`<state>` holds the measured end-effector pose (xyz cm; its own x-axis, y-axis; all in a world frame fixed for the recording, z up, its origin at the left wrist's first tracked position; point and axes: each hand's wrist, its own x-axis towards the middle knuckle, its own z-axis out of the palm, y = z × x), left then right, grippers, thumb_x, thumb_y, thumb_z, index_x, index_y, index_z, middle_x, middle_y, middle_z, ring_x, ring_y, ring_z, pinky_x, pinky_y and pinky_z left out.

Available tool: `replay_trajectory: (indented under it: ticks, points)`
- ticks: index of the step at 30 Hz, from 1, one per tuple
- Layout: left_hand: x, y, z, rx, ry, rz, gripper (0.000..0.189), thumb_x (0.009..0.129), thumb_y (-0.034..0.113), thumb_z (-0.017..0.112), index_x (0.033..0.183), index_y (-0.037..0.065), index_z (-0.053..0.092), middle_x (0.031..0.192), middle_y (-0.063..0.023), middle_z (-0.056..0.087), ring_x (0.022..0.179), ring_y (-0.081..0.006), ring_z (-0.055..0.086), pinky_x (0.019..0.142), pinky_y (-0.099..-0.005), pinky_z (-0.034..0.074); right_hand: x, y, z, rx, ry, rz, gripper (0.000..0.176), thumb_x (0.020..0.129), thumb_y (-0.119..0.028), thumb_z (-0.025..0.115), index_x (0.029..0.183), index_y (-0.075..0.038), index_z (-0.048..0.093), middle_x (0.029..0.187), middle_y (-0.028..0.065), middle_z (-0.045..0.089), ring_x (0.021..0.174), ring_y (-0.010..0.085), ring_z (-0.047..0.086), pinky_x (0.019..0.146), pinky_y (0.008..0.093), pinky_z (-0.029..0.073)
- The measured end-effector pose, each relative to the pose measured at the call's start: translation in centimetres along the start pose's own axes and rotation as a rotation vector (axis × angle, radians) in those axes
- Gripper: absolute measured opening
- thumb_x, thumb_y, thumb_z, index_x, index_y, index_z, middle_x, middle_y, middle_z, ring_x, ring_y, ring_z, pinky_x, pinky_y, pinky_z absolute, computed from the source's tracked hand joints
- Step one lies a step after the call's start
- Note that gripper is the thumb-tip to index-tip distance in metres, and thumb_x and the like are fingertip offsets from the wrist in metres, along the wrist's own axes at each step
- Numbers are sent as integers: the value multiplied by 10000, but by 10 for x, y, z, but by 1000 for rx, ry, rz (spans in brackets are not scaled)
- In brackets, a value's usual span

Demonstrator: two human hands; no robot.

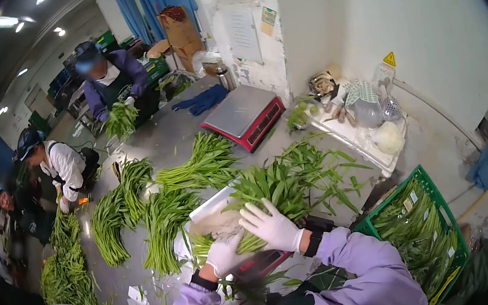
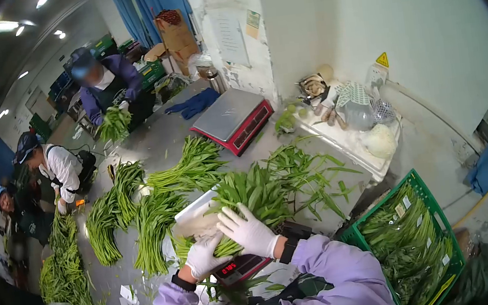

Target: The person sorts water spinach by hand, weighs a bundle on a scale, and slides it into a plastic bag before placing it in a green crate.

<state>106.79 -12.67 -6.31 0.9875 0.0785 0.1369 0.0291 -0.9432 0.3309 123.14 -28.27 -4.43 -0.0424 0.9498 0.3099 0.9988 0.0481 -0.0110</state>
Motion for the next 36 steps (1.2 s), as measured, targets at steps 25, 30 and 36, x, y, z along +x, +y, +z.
replay_trajectory:
  ticks: [25, 30, 36]
  points:
    - [38, -47, -44, -426, -430, -407, 882, 704, 580, 751, 1275, -40, 493, 1041, -220, 652, 956, -297, 663, 816, -353, 518, 57, 34, 23, 382, -491, -83, 533, 563, -540, 803, 810, -73, 738, 778, 85, 699, 748, 263, 678, 689, 374, 519]
    - [37, 16, -36, 66, -363, -397, 1121, 512, 573, 859, 1316, -59, 401, 1156, -242, 600, 1074, -373, 591, 903, -419, 477, 66, 36, 39, 443, -353, -115, 615, 513, -558, 812, 905, -88, 750, 832, 93, 710, 781, 281, 681, 780, 377, 527]
    - [30, 1, -28, 56, -265, -391, 898, 581, 524, 829, 1205, -22, 487, 1013, -230, 640, 944, -392, 624, 815, -443, 499, 72, 34, 29, 390, -429, -73, 343, 590, -386, 729, 747, -82, 712, 708, 104, 677, 673, 287, 667, 653, 383, 519]
